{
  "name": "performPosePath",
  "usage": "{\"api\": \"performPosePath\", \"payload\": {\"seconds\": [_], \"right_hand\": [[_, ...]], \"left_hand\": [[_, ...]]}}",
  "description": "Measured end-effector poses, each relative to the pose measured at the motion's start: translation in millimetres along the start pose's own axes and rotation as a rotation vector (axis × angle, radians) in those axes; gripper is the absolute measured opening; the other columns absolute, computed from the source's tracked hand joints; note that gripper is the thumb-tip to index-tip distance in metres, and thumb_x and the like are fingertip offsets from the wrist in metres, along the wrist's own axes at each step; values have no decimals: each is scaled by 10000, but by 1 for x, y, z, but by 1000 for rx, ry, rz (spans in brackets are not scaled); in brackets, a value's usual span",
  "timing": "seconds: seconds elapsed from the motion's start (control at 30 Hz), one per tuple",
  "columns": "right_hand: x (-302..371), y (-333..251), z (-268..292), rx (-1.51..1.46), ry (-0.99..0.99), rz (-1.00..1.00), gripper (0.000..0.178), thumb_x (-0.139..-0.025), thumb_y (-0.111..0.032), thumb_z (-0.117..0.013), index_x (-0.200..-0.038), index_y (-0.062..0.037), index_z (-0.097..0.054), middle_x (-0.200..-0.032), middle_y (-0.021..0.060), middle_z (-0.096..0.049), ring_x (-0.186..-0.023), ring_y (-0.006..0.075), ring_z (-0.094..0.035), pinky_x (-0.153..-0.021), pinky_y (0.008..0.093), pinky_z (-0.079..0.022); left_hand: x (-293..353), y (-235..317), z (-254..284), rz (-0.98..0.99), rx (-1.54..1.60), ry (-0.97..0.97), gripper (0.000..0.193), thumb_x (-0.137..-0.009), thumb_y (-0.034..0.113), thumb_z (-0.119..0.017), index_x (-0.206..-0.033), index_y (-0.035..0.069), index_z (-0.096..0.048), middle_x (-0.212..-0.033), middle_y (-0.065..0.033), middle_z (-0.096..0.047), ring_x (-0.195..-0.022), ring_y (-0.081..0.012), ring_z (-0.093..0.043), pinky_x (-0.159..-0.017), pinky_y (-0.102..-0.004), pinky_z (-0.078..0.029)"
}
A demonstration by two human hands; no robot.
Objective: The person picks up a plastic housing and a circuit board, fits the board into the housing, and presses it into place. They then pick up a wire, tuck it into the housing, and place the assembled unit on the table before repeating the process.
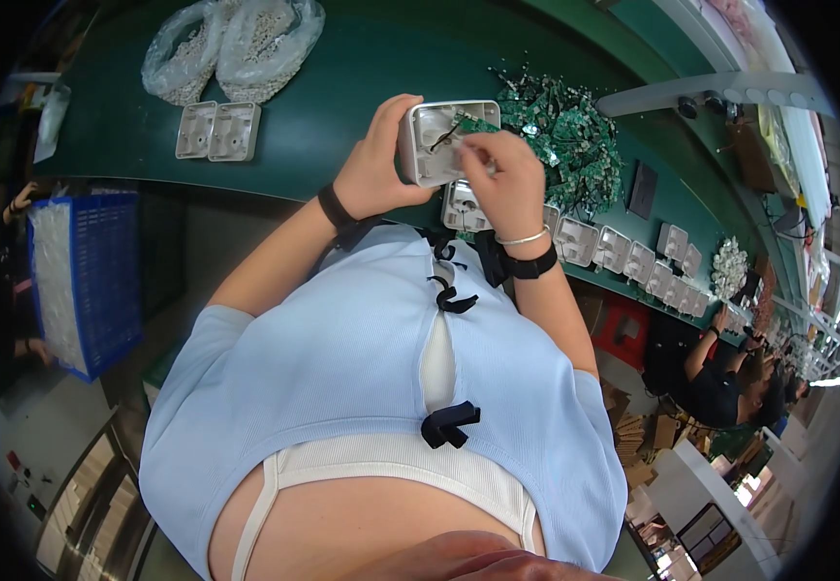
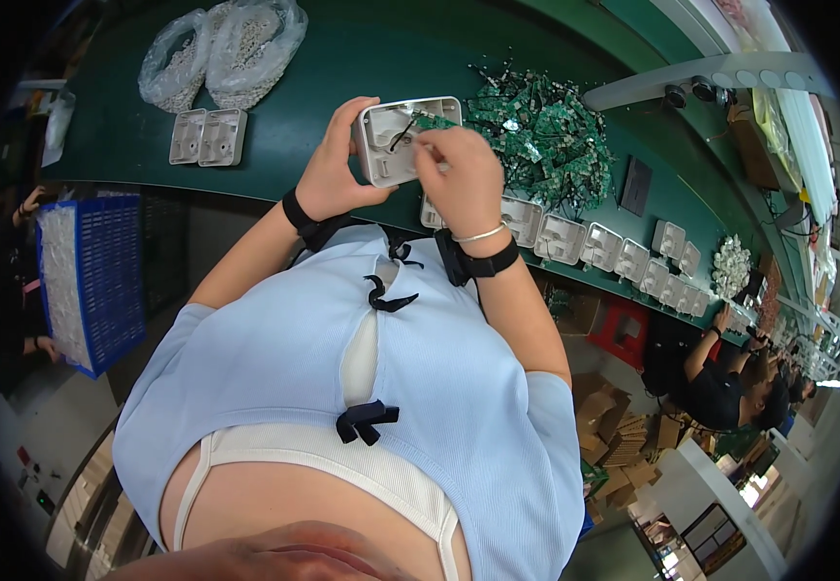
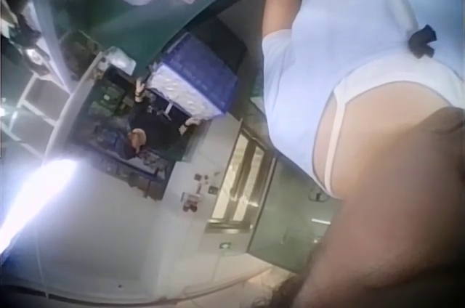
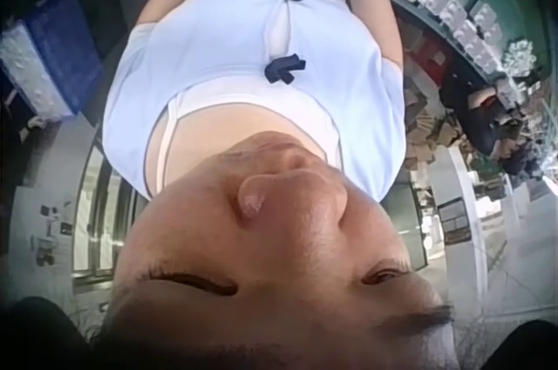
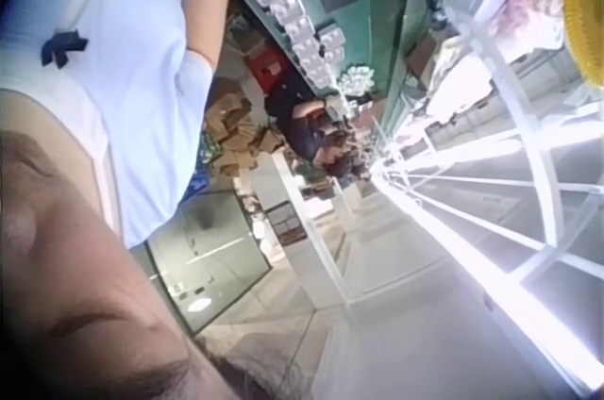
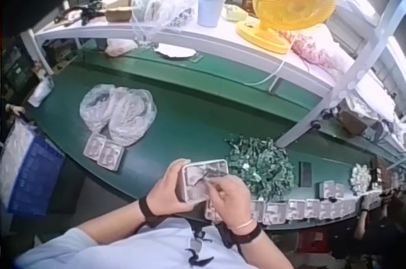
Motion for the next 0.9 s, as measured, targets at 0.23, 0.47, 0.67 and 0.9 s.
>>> {"api": "performPosePath", "payload": {"seconds": [0.23, 0.47, 0.67, 0.9], "right_hand": [[-23, -13, 10, 363, 48, 175, 127, -849, -106, -739, -961, -49, -722, -943, 104, -645, -905, 321, -597, -789, 403, -488], [-24, 1, 10, 158, -48, 8, 109, -884, -88, -722, -977, -36, -703, -995, 92, -668, -959, 242, -637, -792, 343, -501], [-3, 46, -13, -635, -229, -607, 117, -916, -42, -709, -1015, -13, -655, -1102, 65, -694, -1042, 141, -645, -859, 271, -517], [-3, 29, -23, -671, -148, -325, 203, -881, 11, -728, -1059, -1, -632, -1110, 53, -681, -1022, 134, -634, -904, 288, -518]], "left_hand": [[-2, 11, 7, -55, -69, -74, 1010, -639, 97, -866, -1503, 90, -343, -1511, -142, -380, -1334, -298, -513, -968, -392, -567], [-1, 2, 13, -3, -58, -79, 1006, -644, 94, -864, -1501, 83, -338, -1500, -140, -389, -1324, -297, -523, -967, -392, -567], [2, -11, 16, 113, 89, -19, 988, -654, 104, -866, -1488, 64, -338, -1472, -146, -402, -1311, -285, -530, -999, -396, -547], [3, -9, 11, 15, -34, -44, 1021, -656, 75, -861, -1497, 60, -283, -1446, -145, -413, -1316, -278, -520, -1056, -420, -505]]}}
Point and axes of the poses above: each hand's wrist, its own x-axis away from the middle knuckle, its own z-axis out of the back of the hand, y = z × x, the point moved 7 cm from there along -x, towards the middle knuckle
